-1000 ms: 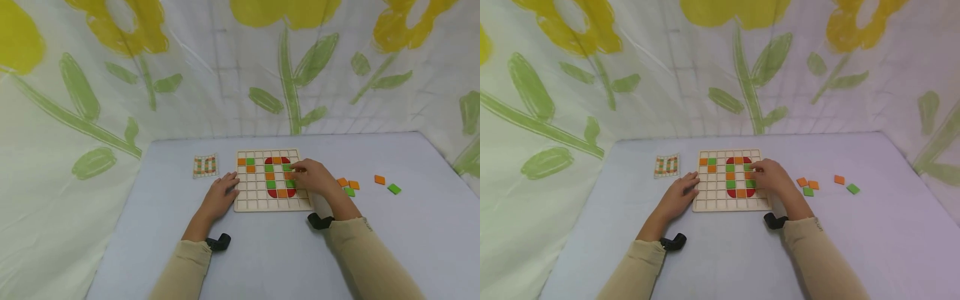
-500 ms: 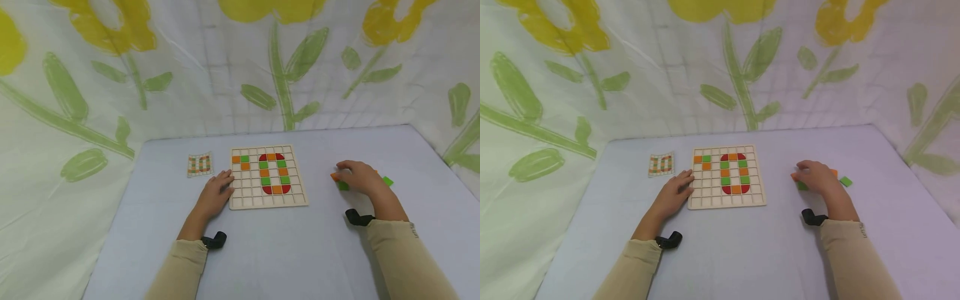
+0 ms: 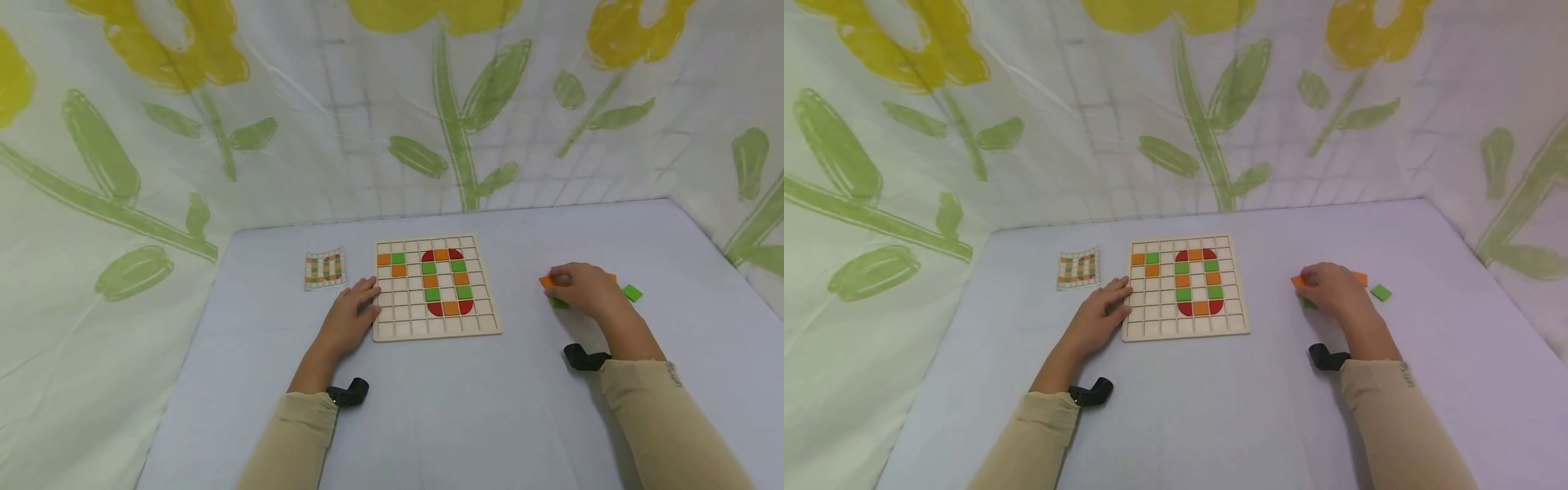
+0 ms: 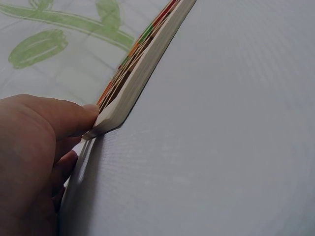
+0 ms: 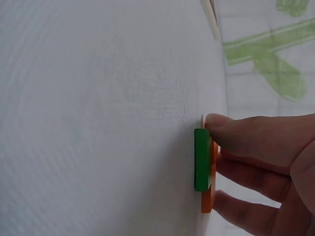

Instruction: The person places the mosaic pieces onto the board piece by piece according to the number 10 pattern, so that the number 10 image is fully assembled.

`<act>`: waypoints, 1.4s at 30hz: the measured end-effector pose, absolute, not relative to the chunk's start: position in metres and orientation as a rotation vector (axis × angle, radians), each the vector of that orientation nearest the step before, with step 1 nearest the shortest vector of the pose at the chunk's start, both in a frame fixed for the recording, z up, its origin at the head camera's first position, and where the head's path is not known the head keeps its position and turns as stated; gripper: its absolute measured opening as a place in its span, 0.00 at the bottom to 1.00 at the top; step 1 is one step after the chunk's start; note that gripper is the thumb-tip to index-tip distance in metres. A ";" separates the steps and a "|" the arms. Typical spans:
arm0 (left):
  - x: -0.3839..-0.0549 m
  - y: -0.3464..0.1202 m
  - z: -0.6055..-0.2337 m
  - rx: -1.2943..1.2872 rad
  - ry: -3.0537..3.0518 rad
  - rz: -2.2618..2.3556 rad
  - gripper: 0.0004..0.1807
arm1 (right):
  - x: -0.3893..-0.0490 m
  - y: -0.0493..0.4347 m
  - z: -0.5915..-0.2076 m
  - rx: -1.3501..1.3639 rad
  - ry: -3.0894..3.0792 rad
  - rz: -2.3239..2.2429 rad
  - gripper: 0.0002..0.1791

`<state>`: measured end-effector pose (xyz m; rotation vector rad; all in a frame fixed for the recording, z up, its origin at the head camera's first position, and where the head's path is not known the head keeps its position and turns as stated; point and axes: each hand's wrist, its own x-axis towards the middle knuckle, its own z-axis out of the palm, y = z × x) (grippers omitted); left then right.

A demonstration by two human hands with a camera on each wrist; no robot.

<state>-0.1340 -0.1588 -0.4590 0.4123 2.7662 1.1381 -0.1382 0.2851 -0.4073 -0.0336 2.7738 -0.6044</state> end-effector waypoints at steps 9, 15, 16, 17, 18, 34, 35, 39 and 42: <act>-0.134 -0.157 -0.459 0.394 2.783 1.141 0.23 | -0.133 0.303 -0.407 -0.086 2.728 -0.638 0.38; -0.135 -0.158 -0.459 0.375 2.791 1.133 0.23 | -0.129 0.310 -0.413 -0.109 2.662 -0.807 0.21; -0.135 -0.159 -0.459 0.365 2.790 1.134 0.23 | -0.129 0.309 -0.414 -0.107 2.661 -0.825 0.20; -0.134 -0.159 -0.459 0.360 2.790 1.138 0.23 | -0.130 0.309 -0.416 -0.112 2.666 -0.834 0.20; -0.134 -0.160 -0.459 0.354 2.790 1.142 0.23 | -0.130 0.307 -0.416 -0.115 2.668 -0.842 0.19; -0.136 -0.159 -0.462 0.364 2.773 1.183 0.22 | -0.124 0.311 -0.414 -0.228 2.634 -0.839 0.20; -0.136 -0.159 -0.462 0.360 2.773 1.183 0.22 | -0.124 0.311 -0.414 -0.232 2.639 -0.837 0.20; -0.136 -0.159 -0.462 0.371 2.775 1.192 0.22 | -0.124 0.310 -0.413 -0.224 2.653 -0.833 0.16; -0.135 -0.158 -0.462 0.384 2.775 1.196 0.22 | -0.124 0.309 -0.413 -0.205 2.652 -0.827 0.14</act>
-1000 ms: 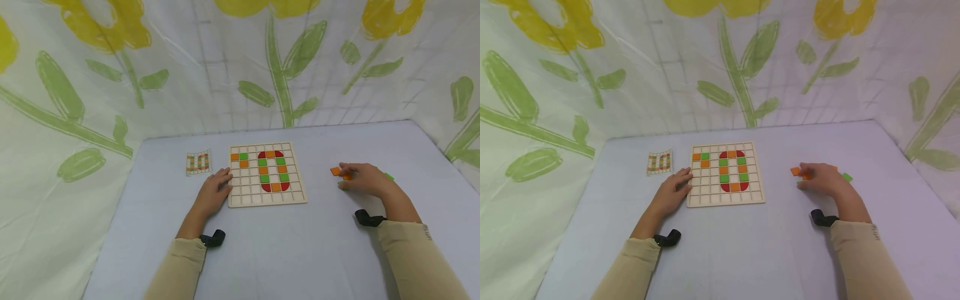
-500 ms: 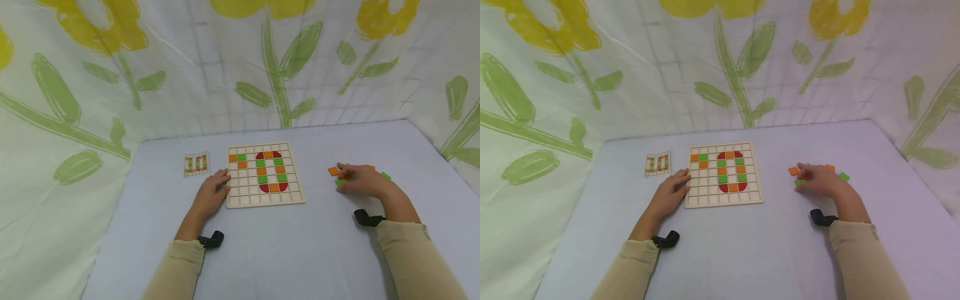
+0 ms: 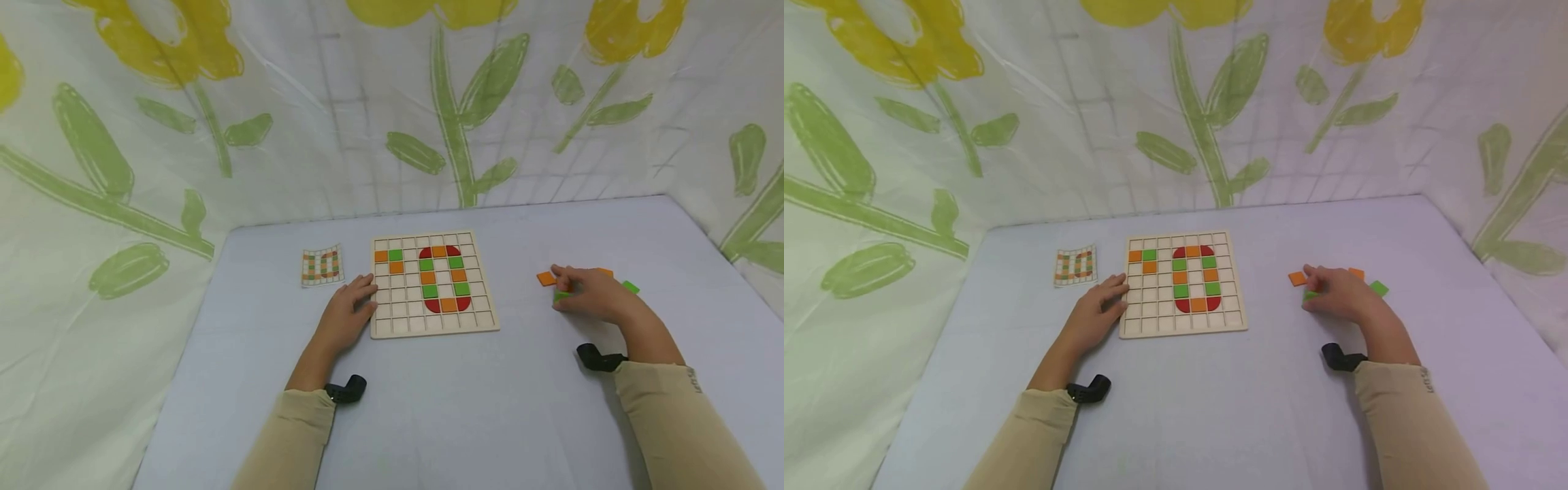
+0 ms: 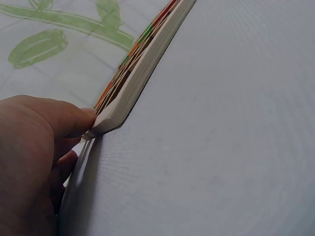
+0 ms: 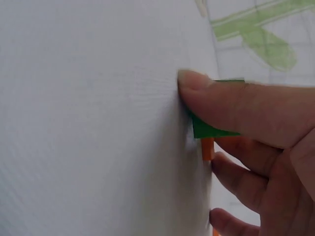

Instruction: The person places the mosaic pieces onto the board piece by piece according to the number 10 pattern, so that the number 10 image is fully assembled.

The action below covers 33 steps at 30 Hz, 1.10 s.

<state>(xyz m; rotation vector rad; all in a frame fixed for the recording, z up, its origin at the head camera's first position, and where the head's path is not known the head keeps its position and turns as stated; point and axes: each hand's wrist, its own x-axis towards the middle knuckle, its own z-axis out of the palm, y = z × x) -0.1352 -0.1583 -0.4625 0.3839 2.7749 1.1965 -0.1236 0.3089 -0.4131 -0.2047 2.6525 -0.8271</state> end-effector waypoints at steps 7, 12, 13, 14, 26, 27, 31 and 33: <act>-0.134 -0.162 -0.460 0.382 2.792 1.210 0.22 | -0.129 0.303 -0.411 -0.230 2.666 -0.780 0.16; -0.132 -0.160 -0.459 0.365 2.785 1.203 0.21 | -0.134 0.296 -0.407 -0.229 2.725 -0.656 0.12; -0.132 -0.160 -0.459 0.365 2.783 1.199 0.21 | -0.136 0.291 -0.406 -0.229 2.748 -0.651 0.11; -0.131 -0.159 -0.459 0.366 2.780 1.199 0.21 | -0.138 0.285 -0.403 -0.229 2.772 -0.659 0.09; -0.129 -0.157 -0.465 0.310 2.778 1.227 0.21 | -0.171 0.139 -0.390 -0.724 2.768 -0.729 0.07; -0.129 -0.157 -0.465 0.315 2.779 1.232 0.21 | -0.173 0.129 -0.390 -0.745 2.749 -0.731 0.08; -0.129 -0.157 -0.464 0.328 2.784 1.240 0.20 | -0.182 0.094 -0.391 -0.693 2.672 -0.797 0.15; -0.129 -0.157 -0.464 0.331 2.778 1.248 0.20 | -0.187 0.081 -0.395 -0.628 2.659 -0.823 0.16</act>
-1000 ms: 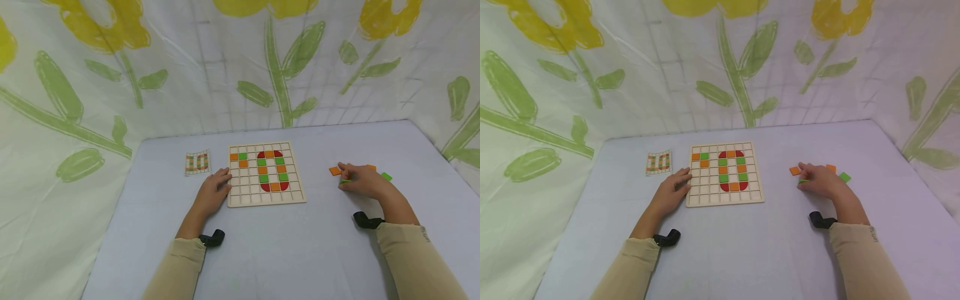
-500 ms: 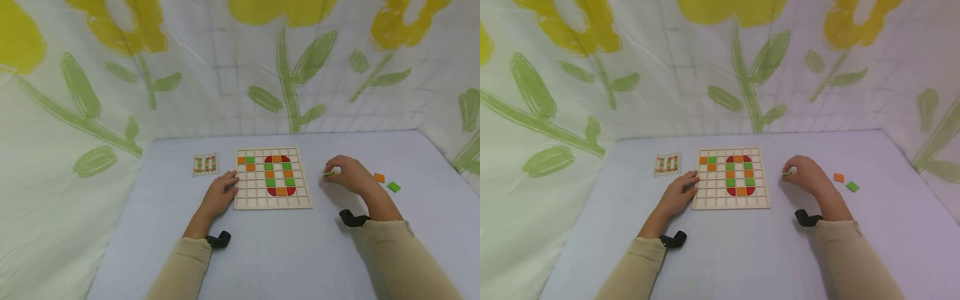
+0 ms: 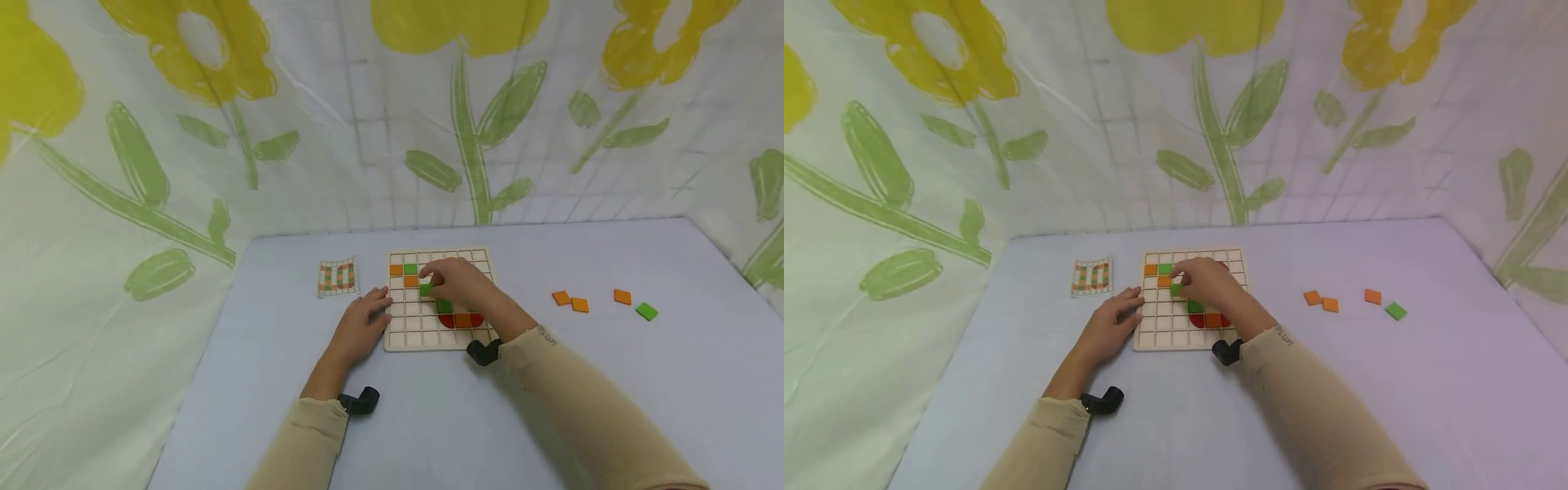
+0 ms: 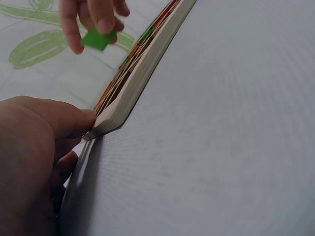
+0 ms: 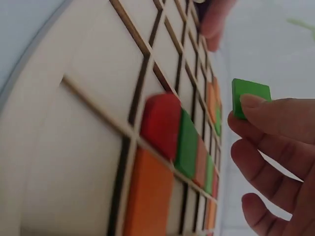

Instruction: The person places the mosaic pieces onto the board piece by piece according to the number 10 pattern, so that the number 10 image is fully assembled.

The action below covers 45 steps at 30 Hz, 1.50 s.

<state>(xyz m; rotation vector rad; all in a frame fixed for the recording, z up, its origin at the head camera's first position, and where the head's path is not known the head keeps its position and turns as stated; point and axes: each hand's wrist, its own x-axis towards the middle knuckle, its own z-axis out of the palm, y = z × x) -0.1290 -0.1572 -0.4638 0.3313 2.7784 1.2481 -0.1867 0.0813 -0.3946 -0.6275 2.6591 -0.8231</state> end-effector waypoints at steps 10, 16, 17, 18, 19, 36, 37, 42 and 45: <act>-0.126 -0.154 -0.469 0.337 2.786 1.237 0.21 | -0.200 0.055 -0.422 -0.519 2.714 -0.776 0.07; -0.126 -0.153 -0.469 0.332 2.785 1.240 0.20 | -0.196 0.052 -0.422 -0.537 2.718 -0.662 0.10; -0.126 -0.153 -0.469 0.332 2.787 1.237 0.20 | -0.195 0.053 -0.422 -0.551 2.720 -0.642 0.10; -0.126 -0.153 -0.469 0.334 2.789 1.240 0.20 | -0.194 0.053 -0.422 -0.564 2.724 -0.628 0.10; -0.126 -0.153 -0.469 0.339 2.791 1.242 0.20 | -0.193 0.053 -0.423 -0.581 2.731 -0.610 0.10; -0.128 -0.155 -0.466 0.359 2.800 1.222 0.20 | -0.171 0.110 -0.412 -0.449 2.766 -0.867 0.12; -0.128 -0.155 -0.466 0.365 2.803 1.221 0.21 | -0.170 0.120 -0.412 -0.410 2.776 -0.896 0.12; -0.130 -0.158 -0.466 0.367 2.817 1.198 0.21 | -0.163 0.171 -0.411 -0.205 2.860 -0.917 0.15; -0.130 -0.160 -0.465 0.362 2.823 1.206 0.21 | -0.159 0.202 -0.408 -0.114 2.909 -0.878 0.17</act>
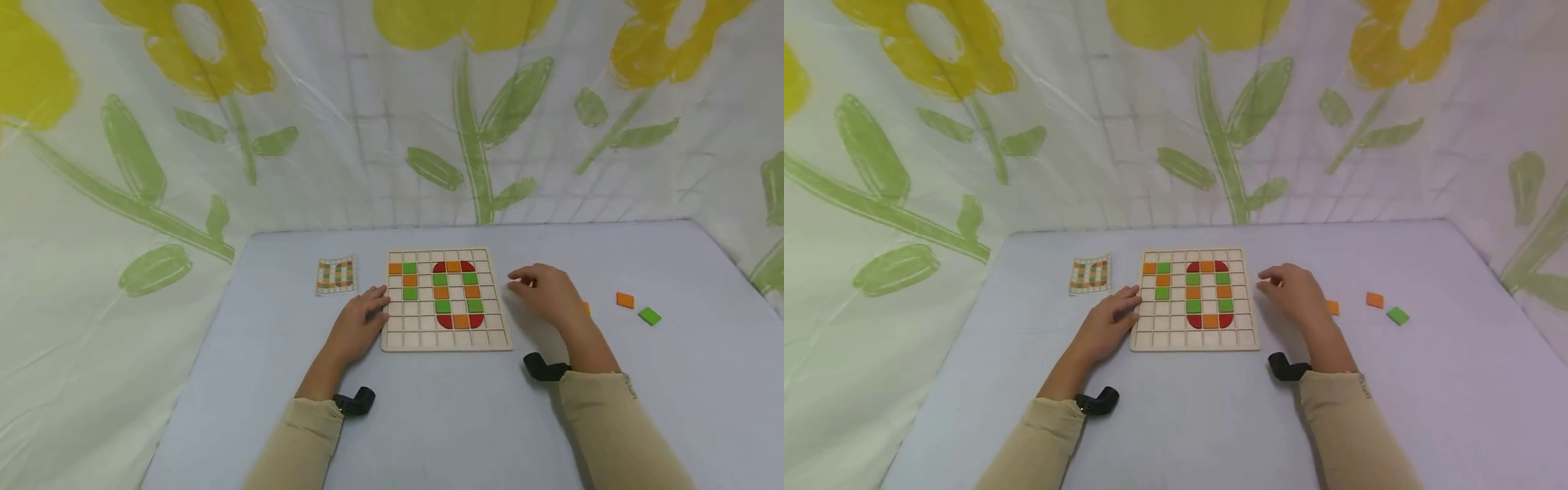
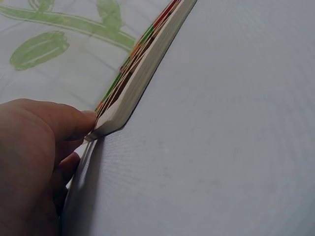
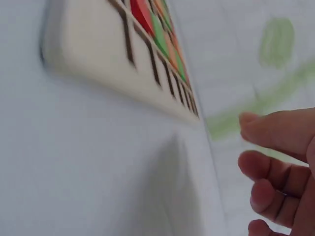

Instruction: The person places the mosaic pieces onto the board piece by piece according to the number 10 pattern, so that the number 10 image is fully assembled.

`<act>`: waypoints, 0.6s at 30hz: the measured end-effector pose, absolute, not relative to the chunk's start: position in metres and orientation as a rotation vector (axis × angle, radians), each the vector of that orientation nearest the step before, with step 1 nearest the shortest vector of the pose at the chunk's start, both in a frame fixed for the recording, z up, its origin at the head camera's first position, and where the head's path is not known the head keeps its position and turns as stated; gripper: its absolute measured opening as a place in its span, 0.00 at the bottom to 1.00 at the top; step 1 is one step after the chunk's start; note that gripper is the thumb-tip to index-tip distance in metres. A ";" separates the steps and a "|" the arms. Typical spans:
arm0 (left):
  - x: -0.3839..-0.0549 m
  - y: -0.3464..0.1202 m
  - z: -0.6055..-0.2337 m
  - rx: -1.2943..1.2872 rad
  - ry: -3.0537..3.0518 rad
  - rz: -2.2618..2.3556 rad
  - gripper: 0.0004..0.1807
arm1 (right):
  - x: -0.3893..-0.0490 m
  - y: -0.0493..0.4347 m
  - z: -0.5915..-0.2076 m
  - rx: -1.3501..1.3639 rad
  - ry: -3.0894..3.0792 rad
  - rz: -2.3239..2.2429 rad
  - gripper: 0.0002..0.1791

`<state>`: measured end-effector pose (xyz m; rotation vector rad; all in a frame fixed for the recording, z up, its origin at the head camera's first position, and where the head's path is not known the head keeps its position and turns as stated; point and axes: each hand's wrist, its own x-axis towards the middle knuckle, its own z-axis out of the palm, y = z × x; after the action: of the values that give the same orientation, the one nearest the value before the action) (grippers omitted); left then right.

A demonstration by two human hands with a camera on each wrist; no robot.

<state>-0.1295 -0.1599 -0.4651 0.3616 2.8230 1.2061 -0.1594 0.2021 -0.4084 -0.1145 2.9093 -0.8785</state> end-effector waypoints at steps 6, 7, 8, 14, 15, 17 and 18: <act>-0.129 -0.162 -0.465 0.357 2.819 1.225 0.20 | -0.153 0.257 -0.407 0.088 2.833 -0.764 0.33; -0.129 -0.163 -0.465 0.358 2.816 1.224 0.20 | -0.151 0.264 -0.408 0.107 2.808 -0.739 0.35; -0.129 -0.163 -0.466 0.355 2.812 1.215 0.20 | -0.150 0.269 -0.409 0.121 2.786 -0.721 0.37; -0.131 -0.163 -0.469 0.343 2.803 1.198 0.21 | -0.148 0.277 -0.417 0.127 2.748 -0.711 0.33; -0.132 -0.163 -0.469 0.349 2.802 1.201 0.21 | -0.148 0.276 -0.418 0.121 2.754 -0.718 0.32; -0.132 -0.162 -0.469 0.360 2.800 1.211 0.21 | -0.148 0.276 -0.419 0.105 2.770 -0.735 0.29; -0.132 -0.161 -0.468 0.362 2.798 1.214 0.21 | -0.148 0.276 -0.419 0.097 2.774 -0.750 0.27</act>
<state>-0.1321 -0.1611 -0.4681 0.3621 2.7980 1.2140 -0.1477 0.2757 -0.4190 0.0975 2.7737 -0.7498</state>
